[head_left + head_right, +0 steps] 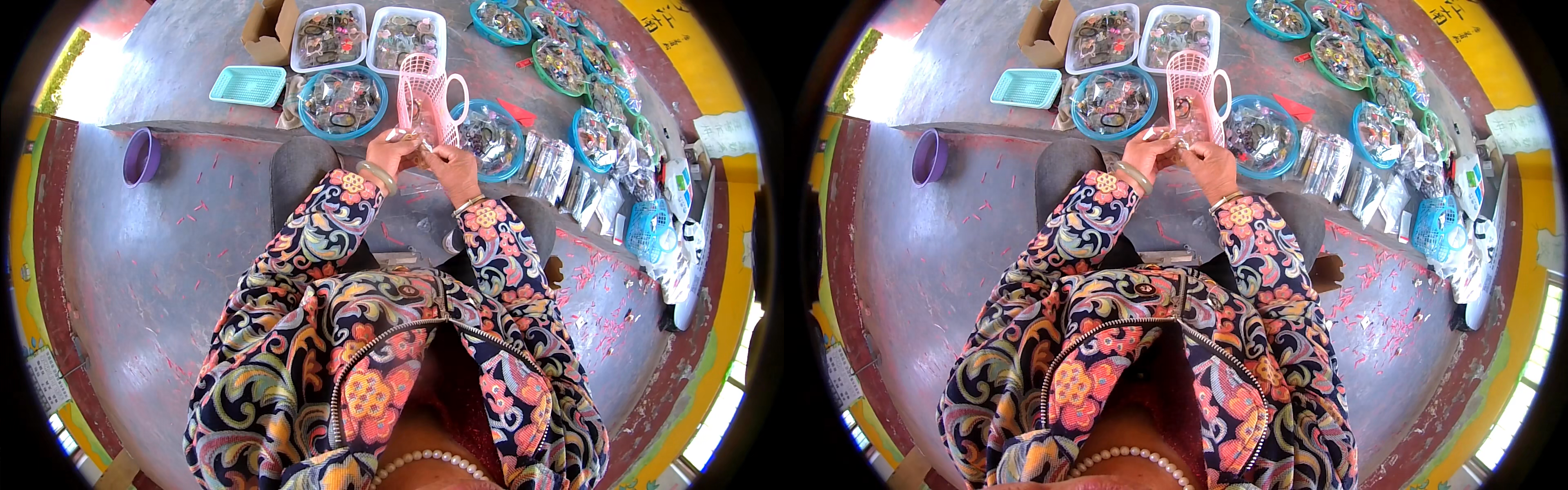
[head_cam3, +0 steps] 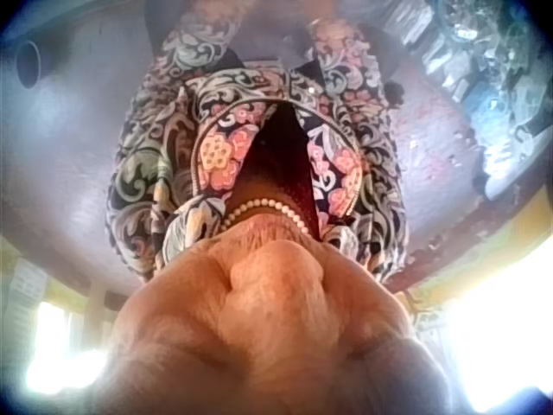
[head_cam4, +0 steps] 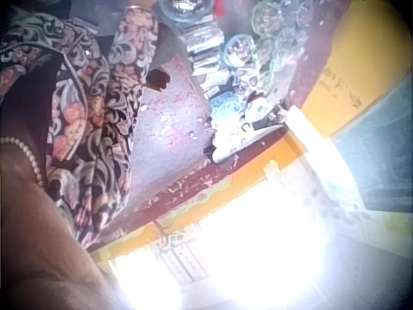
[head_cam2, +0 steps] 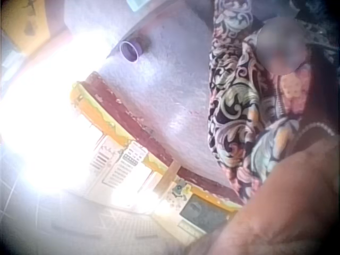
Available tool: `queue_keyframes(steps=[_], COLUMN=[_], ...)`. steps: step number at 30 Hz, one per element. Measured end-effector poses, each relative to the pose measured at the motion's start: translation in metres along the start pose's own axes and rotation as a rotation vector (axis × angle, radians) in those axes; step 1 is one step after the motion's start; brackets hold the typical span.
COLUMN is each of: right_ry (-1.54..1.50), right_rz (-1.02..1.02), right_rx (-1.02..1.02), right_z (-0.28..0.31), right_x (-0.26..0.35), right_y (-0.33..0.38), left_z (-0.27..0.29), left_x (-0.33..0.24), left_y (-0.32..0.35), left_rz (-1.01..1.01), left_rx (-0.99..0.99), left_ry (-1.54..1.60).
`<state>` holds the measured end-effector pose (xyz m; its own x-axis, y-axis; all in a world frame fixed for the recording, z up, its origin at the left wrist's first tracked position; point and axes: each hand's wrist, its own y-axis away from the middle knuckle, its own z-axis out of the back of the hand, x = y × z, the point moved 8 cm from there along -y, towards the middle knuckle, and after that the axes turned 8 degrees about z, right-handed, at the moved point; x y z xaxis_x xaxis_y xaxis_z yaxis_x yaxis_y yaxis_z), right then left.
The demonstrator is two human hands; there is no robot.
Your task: The person sits on the floor and packs small hair accessories into clear plastic bags. They pick up items from a pink basket, place them into bags, and seal them before setting them aside.
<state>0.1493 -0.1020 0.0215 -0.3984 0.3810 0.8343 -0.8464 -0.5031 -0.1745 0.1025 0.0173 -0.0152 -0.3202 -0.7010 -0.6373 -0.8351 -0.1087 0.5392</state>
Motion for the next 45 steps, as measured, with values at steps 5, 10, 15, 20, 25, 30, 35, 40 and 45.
queue_keyframes(steps=[5,10,15,20,25,30,35,40,45], right_ry=[0.082,-0.595,-0.796,-0.862,-0.887,-0.855,-0.794,-0.811,-0.814], right_rz=[0.064,-0.409,-0.477,-0.465,-0.48,-0.47,-0.419,-0.395,-0.421], right_rx=[0.024,0.162,0.19,0.116,0.054,0.01,-0.001,0.052,0.062], right_z=[-0.002,-0.022,-0.025,-0.025,-0.022,-0.019,-0.016,-0.02,-0.02], right_x=[0.001,-0.031,-0.031,-0.036,-0.028,-0.033,-0.028,-0.033,-0.017], right_y=[-0.001,0.009,0.014,0.015,0.014,0.014,0.012,0.01,0.01], left_z=[0.001,0.004,-0.001,-0.004,-0.01,-0.013,-0.013,-0.008,-0.006], left_x=[0.006,0.008,0.008,0.01,0.008,0.009,0.011,0.018,0.013], left_y=[-0.001,-0.006,-0.002,-0.004,0.0,-0.003,-0.005,-0.004,0.003], left_rz=[0.102,0.095,0.093,0.062,0.058,0.049,0.041,0.137,0.13], left_rx=[0.053,0.088,0.097,0.143,0.187,0.246,0.264,0.171,0.078], left_ry=[0.083,0.076,0.014,-0.031,-0.023,-0.018,-0.014,-0.005,-0.09])
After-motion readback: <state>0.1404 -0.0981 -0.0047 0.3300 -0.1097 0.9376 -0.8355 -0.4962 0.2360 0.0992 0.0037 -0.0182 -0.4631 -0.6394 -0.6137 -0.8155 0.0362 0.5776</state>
